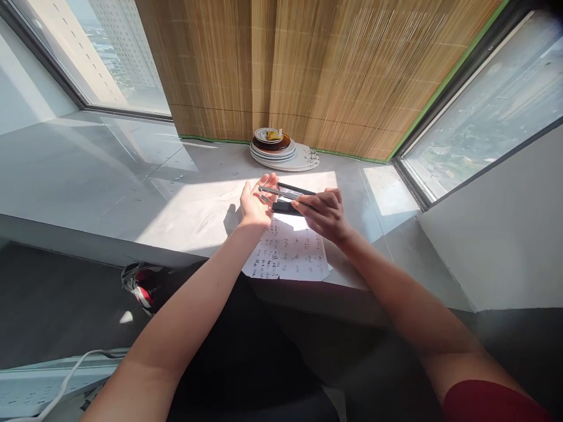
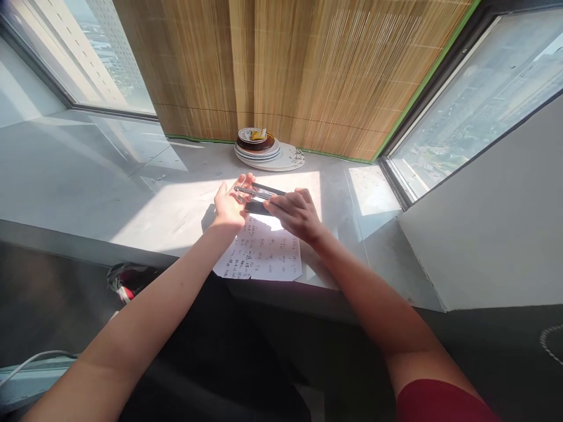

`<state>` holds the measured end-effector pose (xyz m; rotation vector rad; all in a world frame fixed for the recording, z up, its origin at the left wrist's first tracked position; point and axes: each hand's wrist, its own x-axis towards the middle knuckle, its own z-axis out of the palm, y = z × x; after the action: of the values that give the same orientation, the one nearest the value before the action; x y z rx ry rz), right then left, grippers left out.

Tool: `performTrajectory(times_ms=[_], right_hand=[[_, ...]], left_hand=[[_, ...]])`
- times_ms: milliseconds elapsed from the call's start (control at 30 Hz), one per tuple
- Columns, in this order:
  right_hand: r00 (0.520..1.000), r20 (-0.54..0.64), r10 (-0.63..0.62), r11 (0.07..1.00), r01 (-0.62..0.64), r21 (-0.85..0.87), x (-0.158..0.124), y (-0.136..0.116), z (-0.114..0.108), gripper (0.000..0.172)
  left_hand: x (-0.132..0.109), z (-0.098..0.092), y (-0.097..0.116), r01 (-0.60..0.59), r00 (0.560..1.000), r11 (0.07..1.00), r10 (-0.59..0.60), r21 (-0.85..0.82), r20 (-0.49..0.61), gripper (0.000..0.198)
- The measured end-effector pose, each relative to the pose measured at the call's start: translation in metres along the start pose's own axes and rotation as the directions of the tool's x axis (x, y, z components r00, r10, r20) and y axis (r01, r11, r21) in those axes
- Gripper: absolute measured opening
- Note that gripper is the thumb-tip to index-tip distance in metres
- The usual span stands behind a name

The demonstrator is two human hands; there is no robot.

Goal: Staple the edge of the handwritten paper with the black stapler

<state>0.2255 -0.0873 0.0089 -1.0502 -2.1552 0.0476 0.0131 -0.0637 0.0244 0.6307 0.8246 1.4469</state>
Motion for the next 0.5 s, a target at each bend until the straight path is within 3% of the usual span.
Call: performTrajectory(times_ms=[67,167,300,400,500], right_hand=[[0.981,-0.167,0.096,0.995,-0.094,0.02,0.003,0.0,0.003,0.017],[0.898,-0.324,0.296,0.951,-0.247,0.184,0.008,0.001,0.011,0.024],[0.836,-0.215,0.505,0.805,-0.366,0.466,0.01,0.006,0.022,0.028],[0.852,-0.105,0.513,0.759,-0.393,0.519,0.01,0.006,0.029,0.028],[0.889,-0.049,0.455,0.792,-0.38,0.478,0.011,0.006,0.034,0.031]], left_hand=[[0.0,0.001,0.002,-0.003,1.0,0.997,0.001,-0.081,-0.027,0.046],[0.0,0.001,0.007,-0.089,0.994,0.963,0.072,-0.253,-0.077,0.044],[0.0,-0.001,0.014,-0.21,0.977,0.913,0.185,-0.349,-0.103,0.041],[-0.001,0.0,0.015,-0.251,0.967,0.909,0.25,-0.331,-0.048,0.04],[-0.004,0.005,0.015,-0.221,0.973,0.923,0.232,-0.314,-0.004,0.042]])
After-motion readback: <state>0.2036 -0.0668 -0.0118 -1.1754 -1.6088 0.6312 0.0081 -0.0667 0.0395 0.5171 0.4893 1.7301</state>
